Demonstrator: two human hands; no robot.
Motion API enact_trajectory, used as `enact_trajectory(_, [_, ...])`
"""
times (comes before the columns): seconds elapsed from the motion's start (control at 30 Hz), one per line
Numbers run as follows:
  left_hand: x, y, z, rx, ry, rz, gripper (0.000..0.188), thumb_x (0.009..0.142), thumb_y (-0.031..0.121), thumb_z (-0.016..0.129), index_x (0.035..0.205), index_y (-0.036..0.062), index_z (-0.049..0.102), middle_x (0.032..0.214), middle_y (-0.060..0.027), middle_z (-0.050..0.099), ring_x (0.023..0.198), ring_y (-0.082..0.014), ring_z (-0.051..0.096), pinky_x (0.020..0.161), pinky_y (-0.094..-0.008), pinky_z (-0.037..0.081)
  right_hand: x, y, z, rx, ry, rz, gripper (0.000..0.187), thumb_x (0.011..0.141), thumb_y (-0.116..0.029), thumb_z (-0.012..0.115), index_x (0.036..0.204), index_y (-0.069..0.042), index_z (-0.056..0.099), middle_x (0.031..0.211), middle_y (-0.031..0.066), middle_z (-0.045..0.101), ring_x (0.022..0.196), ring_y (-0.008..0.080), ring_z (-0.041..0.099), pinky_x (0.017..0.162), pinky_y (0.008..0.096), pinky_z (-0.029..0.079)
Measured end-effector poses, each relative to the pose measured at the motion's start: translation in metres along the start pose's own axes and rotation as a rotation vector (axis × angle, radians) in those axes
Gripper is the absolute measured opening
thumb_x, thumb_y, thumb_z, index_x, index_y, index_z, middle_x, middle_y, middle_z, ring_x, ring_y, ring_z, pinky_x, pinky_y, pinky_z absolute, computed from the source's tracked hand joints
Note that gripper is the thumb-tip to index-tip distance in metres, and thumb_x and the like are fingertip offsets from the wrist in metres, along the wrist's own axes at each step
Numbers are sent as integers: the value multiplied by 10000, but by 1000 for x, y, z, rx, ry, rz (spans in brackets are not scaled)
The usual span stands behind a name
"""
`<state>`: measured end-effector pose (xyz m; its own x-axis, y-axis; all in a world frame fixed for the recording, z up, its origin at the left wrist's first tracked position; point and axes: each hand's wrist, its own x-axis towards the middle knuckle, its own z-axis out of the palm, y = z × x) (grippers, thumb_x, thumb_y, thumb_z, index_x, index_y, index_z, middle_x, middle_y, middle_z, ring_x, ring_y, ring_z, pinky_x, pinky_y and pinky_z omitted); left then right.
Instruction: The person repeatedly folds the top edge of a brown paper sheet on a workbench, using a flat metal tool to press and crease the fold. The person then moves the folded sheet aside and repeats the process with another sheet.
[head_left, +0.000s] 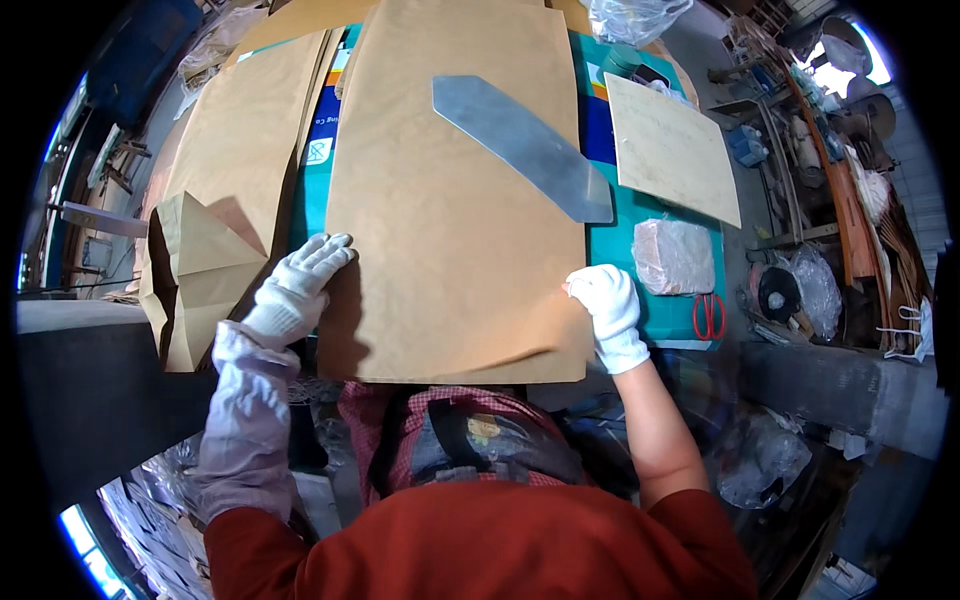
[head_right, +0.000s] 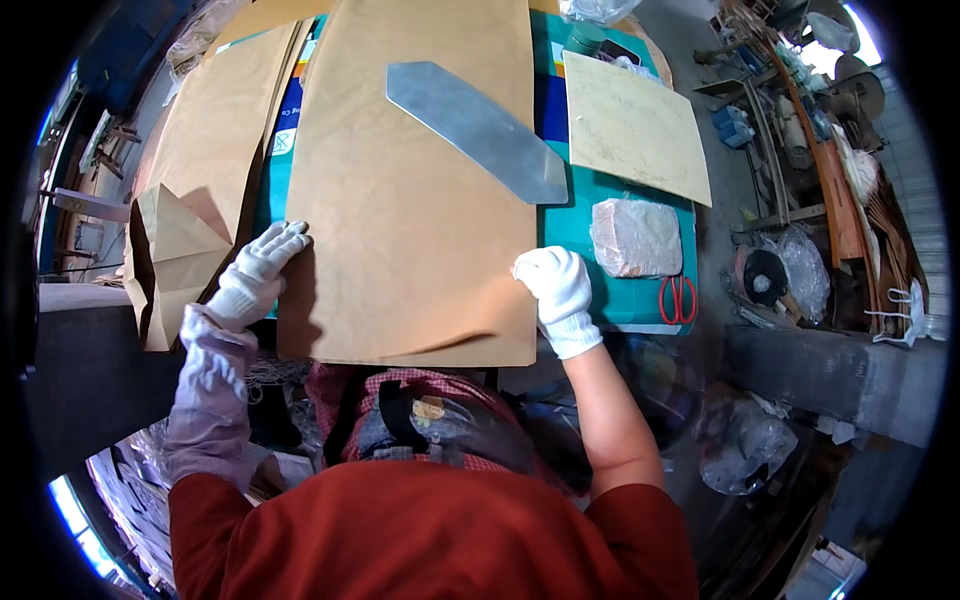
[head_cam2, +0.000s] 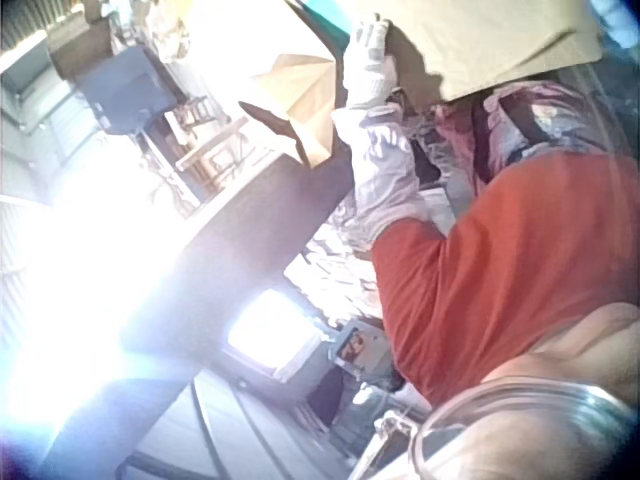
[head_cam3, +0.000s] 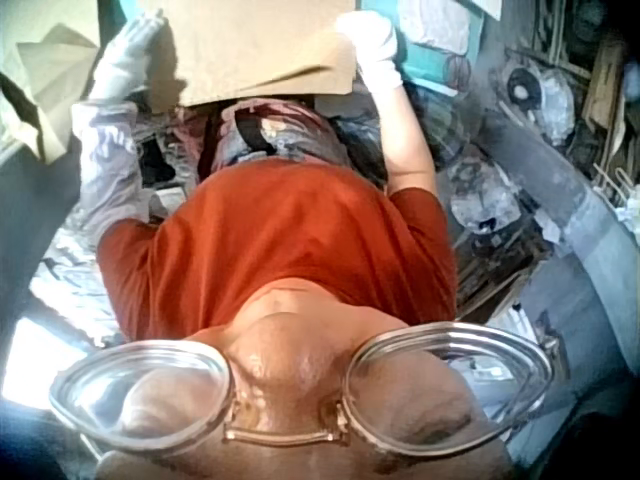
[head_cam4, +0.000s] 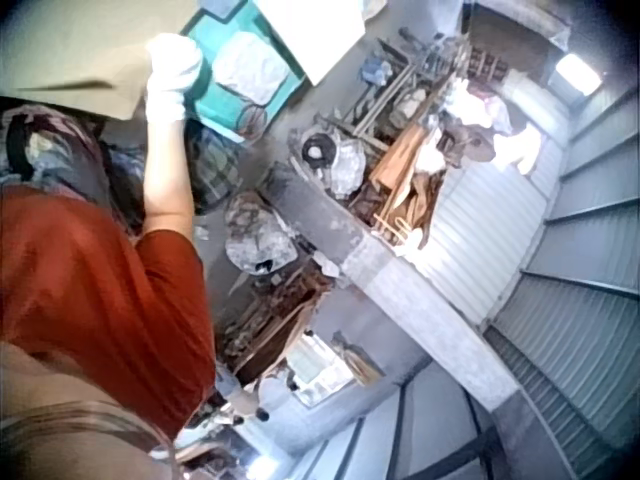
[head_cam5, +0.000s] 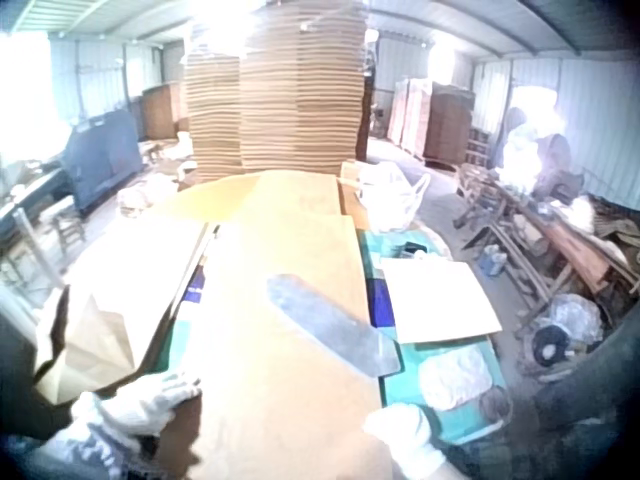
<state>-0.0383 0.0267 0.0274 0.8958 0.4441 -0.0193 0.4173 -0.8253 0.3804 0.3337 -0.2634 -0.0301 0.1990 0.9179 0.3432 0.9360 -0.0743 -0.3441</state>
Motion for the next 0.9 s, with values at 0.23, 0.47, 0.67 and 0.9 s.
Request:
enact_trajectory(0.23, [-10, -76, 23, -1109, -4, -750, 91, 944, 55, 706, 1019, 39, 755, 1036, -18, 765, 944, -138, 714, 815, -282, 595, 48, 0, -21, 371, -261, 653, 310, 901, -316, 763, 895, -14, 692, 802, 123, 718, 742, 273, 683, 684, 404, 520])
enact_trajectory(0.47, [20, -19, 71, -155, 436, -776, 225, 983, 307, 677, 986, 92, 744, 900, -156, 756, 834, -338, 726, 758, -463, 545, 45, -7, 9, 131, -111, 682, 356, 905, -301, 744, 760, -32, 563, 694, 164, 544, 670, 341, 570, 631, 441, 455])
enact_trajectory(0.67, [45, 1, 51, 9, 223, -904, 352, 1000, 442, 588, 992, 116, 721, 951, -198, 739, 914, -419, 707, 786, -523, 544, 34, -4, 28, -190, -47, 542, 315, 915, -320, 725, 833, -47, 590, 860, 182, 630, 812, 416, 637, 696, 522, 494])
enact_trajectory(0.9, [43, 0, 52, -29, 269, -934, 378, 1021, 438, 558, 971, 94, 706, 941, -213, 732, 935, -433, 698, 807, -543, 533, 39, -4, 26, -288, -138, 534, 289, 902, -320, 736, 974, -65, 620, 988, 157, 659, 897, 400, 656, 741, 522, 521])
